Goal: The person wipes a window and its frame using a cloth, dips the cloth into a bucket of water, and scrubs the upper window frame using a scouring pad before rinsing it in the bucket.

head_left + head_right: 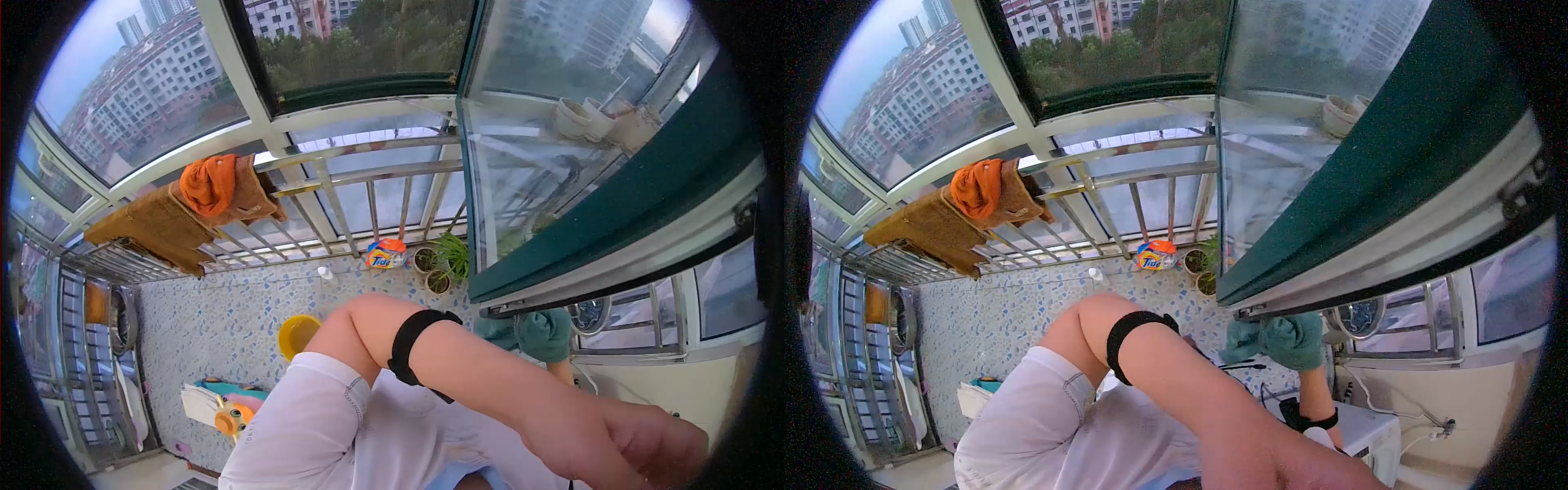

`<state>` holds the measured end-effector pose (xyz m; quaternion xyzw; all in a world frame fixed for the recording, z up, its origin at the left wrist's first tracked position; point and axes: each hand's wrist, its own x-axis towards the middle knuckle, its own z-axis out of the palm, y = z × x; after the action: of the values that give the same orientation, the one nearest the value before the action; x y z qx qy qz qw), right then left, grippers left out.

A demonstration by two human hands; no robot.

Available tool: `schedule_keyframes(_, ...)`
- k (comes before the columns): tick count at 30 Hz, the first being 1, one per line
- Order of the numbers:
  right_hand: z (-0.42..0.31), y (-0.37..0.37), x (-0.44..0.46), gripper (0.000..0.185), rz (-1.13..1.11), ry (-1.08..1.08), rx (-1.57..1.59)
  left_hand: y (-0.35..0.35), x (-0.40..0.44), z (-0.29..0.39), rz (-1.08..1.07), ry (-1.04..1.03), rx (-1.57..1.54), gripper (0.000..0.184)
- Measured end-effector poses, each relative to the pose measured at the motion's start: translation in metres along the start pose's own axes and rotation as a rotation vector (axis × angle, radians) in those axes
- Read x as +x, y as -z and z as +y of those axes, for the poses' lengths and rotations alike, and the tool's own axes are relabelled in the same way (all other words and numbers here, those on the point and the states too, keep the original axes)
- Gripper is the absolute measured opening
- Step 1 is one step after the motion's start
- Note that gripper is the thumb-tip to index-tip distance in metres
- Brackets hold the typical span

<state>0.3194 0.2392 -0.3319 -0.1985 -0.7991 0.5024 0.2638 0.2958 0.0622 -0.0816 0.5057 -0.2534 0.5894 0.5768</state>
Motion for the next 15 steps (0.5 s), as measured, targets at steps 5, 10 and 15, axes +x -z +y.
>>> schedule_keyframes(5,0.003,-0.004,-0.005,0.023,-0.018,-0.028,-0.029,0.001,-0.002,0.01,-0.029,-0.07,-0.106,0.041)
schedule_keyframes(10,-0.003,-0.01,-0.021,0.024,-0.004,-0.056,-0.108,-0.011,-0.013,0.025,-0.047,-0.01,-0.063,0.039)
schedule_keyframes(15,-0.017,-0.018,-0.038,0.026,0.015,-0.053,-0.278,-0.037,-0.031,0.05,-0.116,-0.009,0.033,0.038)
